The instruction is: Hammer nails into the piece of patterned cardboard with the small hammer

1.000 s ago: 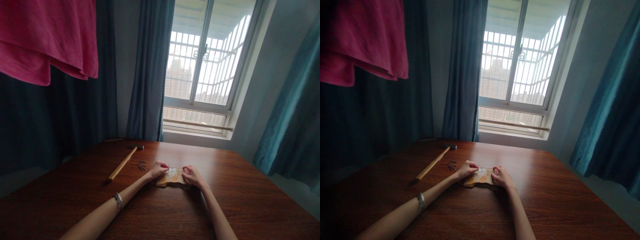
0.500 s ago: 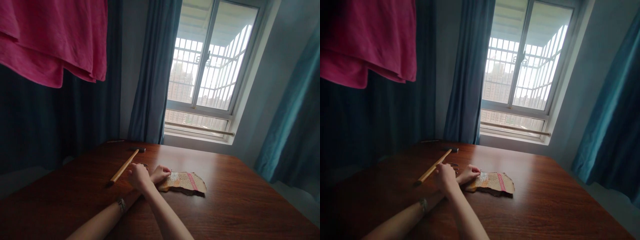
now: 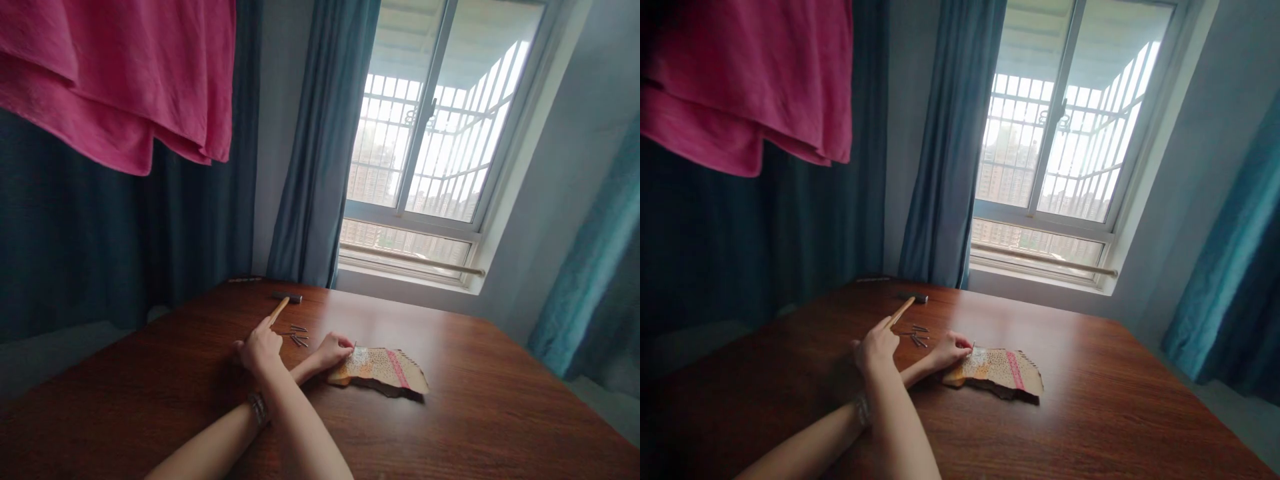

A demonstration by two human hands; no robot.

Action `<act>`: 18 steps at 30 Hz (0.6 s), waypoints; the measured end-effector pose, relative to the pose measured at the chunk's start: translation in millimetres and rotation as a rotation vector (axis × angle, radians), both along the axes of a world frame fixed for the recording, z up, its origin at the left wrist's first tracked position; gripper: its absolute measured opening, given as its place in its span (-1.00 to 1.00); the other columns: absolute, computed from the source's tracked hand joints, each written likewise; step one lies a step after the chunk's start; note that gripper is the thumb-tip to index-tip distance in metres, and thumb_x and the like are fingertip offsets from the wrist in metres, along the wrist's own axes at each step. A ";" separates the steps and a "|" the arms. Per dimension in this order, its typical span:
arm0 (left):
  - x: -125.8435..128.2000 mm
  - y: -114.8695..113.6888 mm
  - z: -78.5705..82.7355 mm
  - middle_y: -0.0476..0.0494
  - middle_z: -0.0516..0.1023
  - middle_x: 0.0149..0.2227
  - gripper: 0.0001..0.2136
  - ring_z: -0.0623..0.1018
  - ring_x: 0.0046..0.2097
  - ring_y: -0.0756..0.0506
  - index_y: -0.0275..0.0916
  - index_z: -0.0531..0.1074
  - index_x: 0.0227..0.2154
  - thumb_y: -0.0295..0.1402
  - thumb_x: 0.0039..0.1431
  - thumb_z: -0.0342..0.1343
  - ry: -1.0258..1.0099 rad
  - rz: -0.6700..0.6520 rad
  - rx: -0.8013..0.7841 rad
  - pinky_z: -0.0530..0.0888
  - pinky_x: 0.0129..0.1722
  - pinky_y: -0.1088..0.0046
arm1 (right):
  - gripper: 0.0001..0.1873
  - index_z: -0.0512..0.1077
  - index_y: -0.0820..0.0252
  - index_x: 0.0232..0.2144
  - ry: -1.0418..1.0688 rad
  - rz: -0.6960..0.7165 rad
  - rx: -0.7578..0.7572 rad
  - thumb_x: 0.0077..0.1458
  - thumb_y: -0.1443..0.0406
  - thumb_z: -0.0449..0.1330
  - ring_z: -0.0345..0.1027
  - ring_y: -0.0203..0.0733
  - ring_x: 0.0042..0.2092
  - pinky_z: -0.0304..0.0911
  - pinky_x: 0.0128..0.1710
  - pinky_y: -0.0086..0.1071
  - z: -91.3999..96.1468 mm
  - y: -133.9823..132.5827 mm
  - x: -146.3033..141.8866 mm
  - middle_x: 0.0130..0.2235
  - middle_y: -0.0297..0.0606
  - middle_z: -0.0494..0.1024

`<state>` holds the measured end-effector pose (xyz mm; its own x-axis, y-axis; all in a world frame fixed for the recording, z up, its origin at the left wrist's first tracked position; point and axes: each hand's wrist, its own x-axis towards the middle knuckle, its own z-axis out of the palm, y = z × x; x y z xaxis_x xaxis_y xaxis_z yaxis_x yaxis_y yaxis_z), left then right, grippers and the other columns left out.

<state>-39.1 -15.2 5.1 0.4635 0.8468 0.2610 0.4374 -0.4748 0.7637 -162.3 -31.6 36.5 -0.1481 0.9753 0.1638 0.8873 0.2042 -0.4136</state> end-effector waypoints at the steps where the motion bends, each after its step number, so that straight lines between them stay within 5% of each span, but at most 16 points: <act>1: -0.2 -0.4 -0.1 -0.15 0.57 -0.47 -0.72 0.45 -0.41 -0.05 -0.39 0.56 -0.42 -0.32 -0.11 0.03 -0.002 0.002 0.002 0.29 -0.44 0.54 | -0.11 -0.03 0.62 0.11 0.012 -0.017 -0.006 -0.08 0.06 0.16 0.38 0.10 -0.14 0.26 -0.21 -0.08 -1.8 1.1 -0.4 -0.17 0.26 0.44; 6: -1.2 1.5 -3.8 -0.14 0.57 -0.45 -0.72 0.46 -0.40 -0.04 -0.39 0.55 -0.40 -0.33 -0.11 0.04 -0.028 -0.006 0.002 0.31 -0.42 0.55 | -0.38 0.28 0.47 -0.10 0.154 -0.065 -0.083 -0.21 0.17 0.24 0.38 0.13 -0.14 0.30 -0.22 -0.11 -0.9 5.1 4.8 -0.19 0.16 0.48; 12: -0.5 3.2 -7.8 -0.15 0.57 -0.43 -0.73 0.48 -0.38 -0.04 -0.38 0.55 -0.40 -0.33 -0.10 0.04 -0.040 -0.008 0.002 0.32 -0.40 0.56 | -0.53 0.30 0.47 -0.16 0.567 -0.221 -0.216 -0.20 0.37 0.18 0.37 0.09 -0.11 0.26 -0.16 -0.17 -0.8 12.9 11.7 -0.15 0.17 0.45; 18: -0.7 -2.1 -1.3 -0.16 0.57 -0.42 -0.74 0.48 -0.36 -0.07 -0.38 0.55 -0.41 -0.34 -0.11 0.04 -0.041 -0.004 0.001 0.33 -0.38 0.54 | -0.69 0.30 0.39 -0.20 0.767 -0.262 -0.222 -0.05 0.34 0.06 0.39 -0.01 -0.17 0.24 -0.19 -0.24 -0.1 22.5 15.1 -0.21 0.05 0.48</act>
<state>-39.8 -17.3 3.8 0.4556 0.8449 0.2805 0.4043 -0.4771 0.7803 -147.2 -9.0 36.4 0.1618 0.9841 -0.0730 0.3510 -0.1265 -0.9278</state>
